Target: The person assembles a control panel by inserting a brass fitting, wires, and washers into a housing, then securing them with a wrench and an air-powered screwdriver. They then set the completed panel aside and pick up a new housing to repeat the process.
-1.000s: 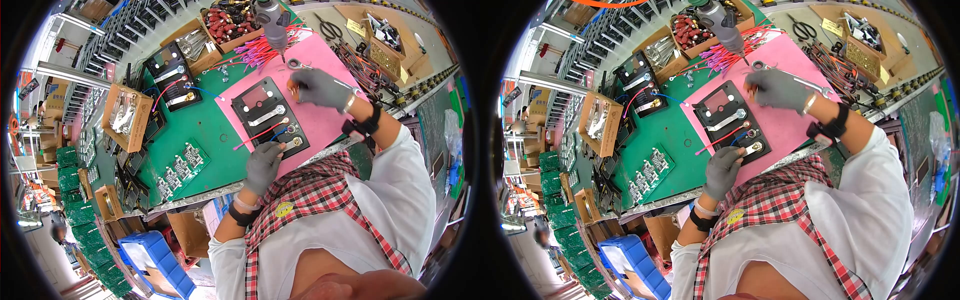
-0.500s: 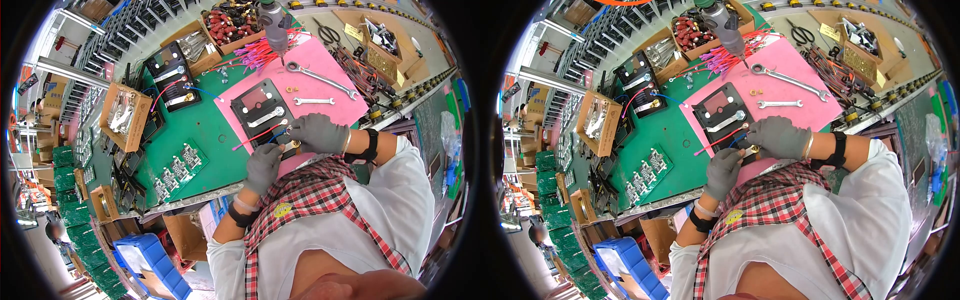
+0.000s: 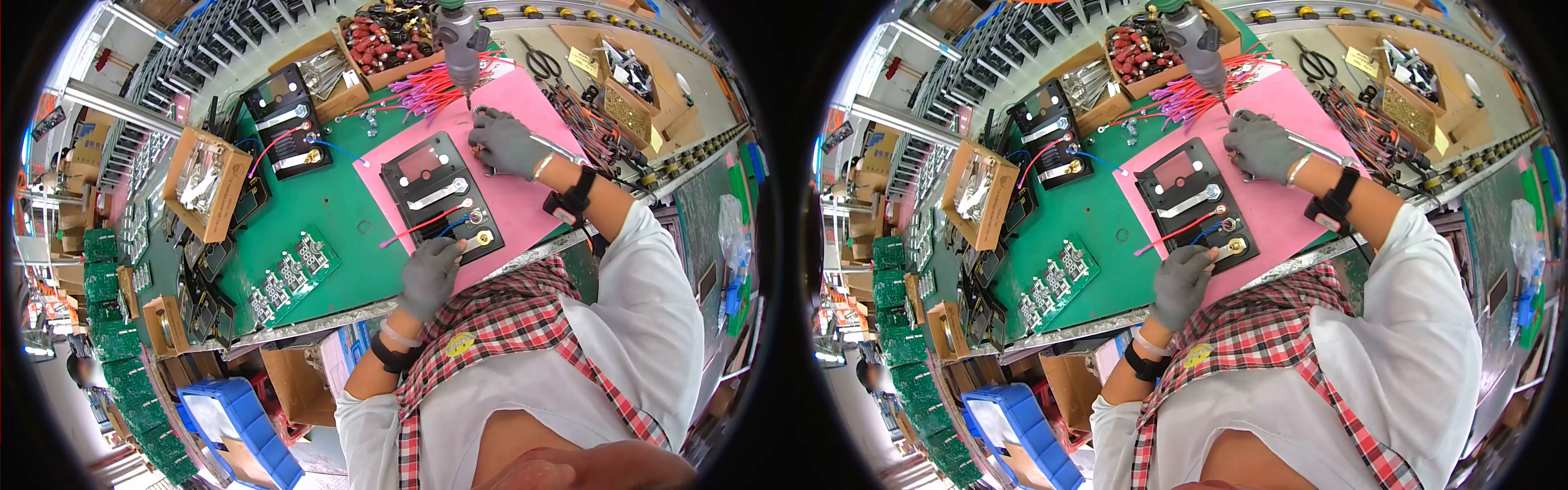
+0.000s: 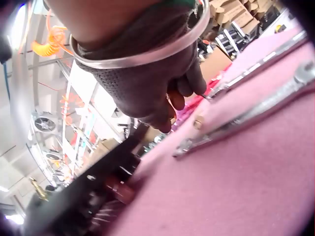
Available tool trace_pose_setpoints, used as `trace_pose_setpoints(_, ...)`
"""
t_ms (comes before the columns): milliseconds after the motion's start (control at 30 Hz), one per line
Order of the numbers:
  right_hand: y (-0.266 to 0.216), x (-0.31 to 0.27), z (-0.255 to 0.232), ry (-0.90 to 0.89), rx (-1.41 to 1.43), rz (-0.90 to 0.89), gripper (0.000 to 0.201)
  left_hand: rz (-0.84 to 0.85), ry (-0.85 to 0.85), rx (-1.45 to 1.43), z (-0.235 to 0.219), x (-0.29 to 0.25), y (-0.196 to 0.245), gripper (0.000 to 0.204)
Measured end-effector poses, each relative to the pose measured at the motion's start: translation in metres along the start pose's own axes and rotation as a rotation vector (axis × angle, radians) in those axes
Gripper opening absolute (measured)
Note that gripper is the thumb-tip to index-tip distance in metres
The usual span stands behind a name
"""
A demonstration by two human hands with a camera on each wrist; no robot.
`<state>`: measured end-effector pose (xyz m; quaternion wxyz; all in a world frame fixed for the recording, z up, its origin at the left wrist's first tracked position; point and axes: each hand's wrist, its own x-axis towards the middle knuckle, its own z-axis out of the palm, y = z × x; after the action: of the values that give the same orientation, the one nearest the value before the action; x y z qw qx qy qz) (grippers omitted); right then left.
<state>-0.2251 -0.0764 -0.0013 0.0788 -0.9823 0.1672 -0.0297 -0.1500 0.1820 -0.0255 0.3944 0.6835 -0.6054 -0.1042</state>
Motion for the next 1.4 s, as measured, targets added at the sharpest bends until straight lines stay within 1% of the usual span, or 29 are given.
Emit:
trace_pose_setpoints(67,-0.006,-0.012,-0.021,0.055,0.16,-0.051,0.026,0.004,-0.006,0.01,0.001,0.0,-0.002,0.023)
trace_pose_setpoints(167,-0.03,-0.045,-0.044,-0.063,0.422,-0.295,0.021,0.006,-0.015,0.004,0.002,0.0,-0.004,0.023)
trace_pose_setpoints(267,-0.061,-0.067,-0.04,-0.139,0.365,-0.423,0.019,0.019,-0.018,-0.009,0.002,0.002,-0.004,0.023)
trace_pose_setpoints(367,-0.066,-0.069,-0.027,-0.104,0.287,-0.4,0.021,0.015,-0.012,0.001,0.001,0.001,-0.002,0.023)
trace_pose_setpoints(467,-0.076,-0.072,-0.023,-0.09,0.098,-0.328,0.026,0.03,0.02,0.005,0.0,0.001,-0.002,0.022)
trace_pose_setpoints(567,-0.08,-0.071,-0.042,-0.353,-0.02,-0.245,0.032,0.017,0.009,-0.001,0.001,0.001,-0.001,0.022)
trace_pose_setpoints(667,-0.063,-0.081,-0.039,-0.03,0.19,-0.293,0.035,0.002,0.003,-0.004,0.003,0.0,-0.003,0.022)
trace_pose_setpoints(767,-0.059,-0.091,-0.017,0.068,0.176,-0.341,0.029,0.009,0.007,0.003,0.003,0.0,-0.003,0.023)
trace_pose_setpoints(867,-0.053,-0.099,-0.024,0.052,0.402,-0.2,0.032,0.012,0.006,-0.001,0.002,0.001,-0.002,0.024)
trace_pose_setpoints(967,-0.063,-0.099,-0.014,0.181,0.288,-0.314,0.03,0.0,0.002,-0.006,0.002,0.001,0.0,0.025)
trace_pose_setpoints(1067,-0.053,-0.101,-0.017,0.202,0.425,-0.204,0.03,-0.013,-0.01,-0.011,0.0,0.001,0.0,0.025)
trace_pose_setpoints(1167,-0.063,-0.098,-0.014,0.234,0.317,-0.346,0.03,-0.011,-0.005,-0.007,0.002,0.001,-0.001,0.025)
trace_pose_setpoints(1267,-0.049,-0.103,-0.009,0.257,0.434,-0.284,0.034,-0.012,-0.004,-0.001,0.003,0.0,-0.002,0.025)
trace_pose_setpoints(1367,-0.059,-0.1,-0.008,0.213,0.382,-0.372,0.031,-0.014,-0.022,-0.003,0.003,0.001,-0.002,0.024)
trace_pose_setpoints(1400,-0.058,-0.1,-0.01,0.236,0.411,-0.339,0.03,-0.014,-0.024,-0.004,0.002,0.001,-0.002,0.023)
